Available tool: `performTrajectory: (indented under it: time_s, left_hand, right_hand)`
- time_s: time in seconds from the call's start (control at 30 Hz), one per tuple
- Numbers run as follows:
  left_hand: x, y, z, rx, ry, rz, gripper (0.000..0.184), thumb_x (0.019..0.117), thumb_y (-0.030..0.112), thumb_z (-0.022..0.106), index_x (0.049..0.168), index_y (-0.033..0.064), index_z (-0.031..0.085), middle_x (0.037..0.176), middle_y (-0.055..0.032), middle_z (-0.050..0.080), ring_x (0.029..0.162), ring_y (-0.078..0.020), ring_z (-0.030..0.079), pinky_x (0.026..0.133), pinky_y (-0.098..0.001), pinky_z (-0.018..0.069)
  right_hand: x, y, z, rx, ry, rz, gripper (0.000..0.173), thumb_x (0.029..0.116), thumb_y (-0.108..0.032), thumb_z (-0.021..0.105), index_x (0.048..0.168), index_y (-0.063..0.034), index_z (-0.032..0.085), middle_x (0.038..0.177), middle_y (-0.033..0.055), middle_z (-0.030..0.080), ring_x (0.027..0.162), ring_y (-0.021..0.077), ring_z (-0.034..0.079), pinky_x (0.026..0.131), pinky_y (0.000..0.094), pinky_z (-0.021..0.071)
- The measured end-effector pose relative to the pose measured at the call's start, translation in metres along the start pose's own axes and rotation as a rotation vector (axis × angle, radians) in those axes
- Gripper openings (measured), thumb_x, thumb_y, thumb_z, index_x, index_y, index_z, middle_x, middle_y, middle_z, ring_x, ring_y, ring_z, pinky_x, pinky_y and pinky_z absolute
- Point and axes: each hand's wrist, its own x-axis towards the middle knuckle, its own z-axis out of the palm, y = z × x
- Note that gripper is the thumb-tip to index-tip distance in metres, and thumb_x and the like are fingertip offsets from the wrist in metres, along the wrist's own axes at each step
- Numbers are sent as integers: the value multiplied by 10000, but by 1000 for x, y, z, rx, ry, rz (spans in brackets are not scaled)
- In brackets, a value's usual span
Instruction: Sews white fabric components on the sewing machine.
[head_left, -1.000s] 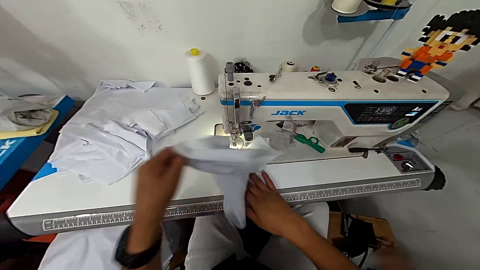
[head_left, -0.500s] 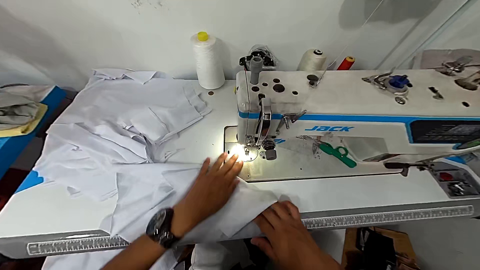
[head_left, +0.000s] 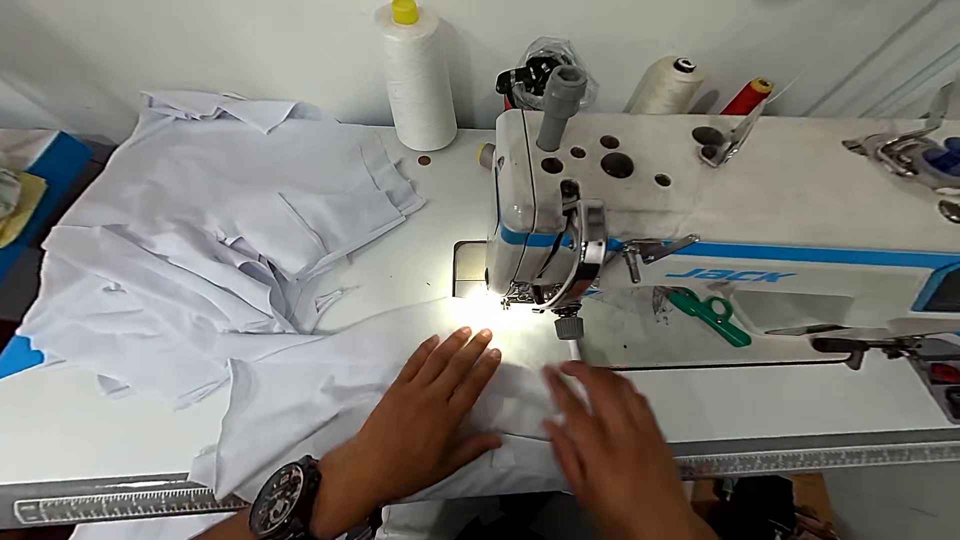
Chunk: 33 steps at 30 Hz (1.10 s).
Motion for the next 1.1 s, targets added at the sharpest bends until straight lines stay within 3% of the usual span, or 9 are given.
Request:
performTrajectory:
  time_s: [0.03,0.1,0.3,0.4,0.5,0.6,0.67,0.83,1.1]
  left_hand:
    - [-1,-1,5,6,-67,-26,799,988,715,352,1534,146,480,1624,-77,409,1523,-272,340,1208,-557,310]
    - [7,-12,12,3,-99,-50,795,1020,683,258,1564,133,438,1652,-57,367,1546,-249,294,1225,-580,261]
    - [79,-65,3,-46,-87,-85,518,1074,343,373,1374,-15,596,1531,-166,507,1479,-351,397,1202,-600,269]
    - [78,-60,-19,-58,49,-24,317,1009,190,480,1124,1,707,1329,-161,646,1324,-341,562,1135,-544,417]
    - [53,-44,-19,-93,55,147,350,1032,288,497,1177,68,726,1294,-120,667,1282,-274,598,1115,-464,467]
    - [38,-46,0,-94,-82,227,548,1039,554,410,1445,234,591,1543,-114,493,1475,-284,413,1200,-579,323]
    - [34,-53,4,-78,-148,225,613,1015,658,339,1519,347,500,1639,-93,371,1544,-299,284,1208,-675,212]
    - [33,-59,2,-64,-171,193,658,961,753,340,1522,435,467,1653,-88,344,1555,-319,247,1176,-731,196]
    - [34,-57,4,-60,-164,181,715,932,807,326,1533,438,443,1654,-101,337,1560,-318,231,1174,-742,175]
  right_hand:
    - [-8,-8,6,5,-39,-59,412,1047,-394,502,1382,-197,639,1408,99,635,1295,339,597,987,540,523]
    - [-14,-12,20,-2,-134,-105,510,1069,-492,388,1465,-229,571,1566,55,504,1468,334,435,1134,603,401]
    - [60,49,19,-154,-121,-155,561,1053,-483,446,1400,-77,616,1465,155,574,1413,408,472,1142,724,279]
    - [70,51,3,-143,-76,-230,459,1049,-381,477,1328,-70,665,1397,133,626,1362,356,534,1156,626,352]
    - [58,44,12,-46,-113,-321,472,1067,-389,437,1382,-101,639,1485,73,580,1425,249,497,1182,472,396]
    - [59,51,26,-81,-208,-353,557,1080,-465,364,1468,-118,564,1573,53,494,1495,229,403,1225,485,318]
    - [62,58,28,-81,-245,-344,596,1072,-527,335,1497,-160,533,1590,37,471,1518,230,359,1234,530,275]
    - [66,67,28,-66,-272,-307,604,1056,-583,310,1499,-240,534,1505,-3,555,1479,205,406,1214,527,283]
    - [68,73,26,-44,-302,-284,612,1059,-594,287,1459,-237,581,1459,-25,597,1450,183,443,1192,530,306]
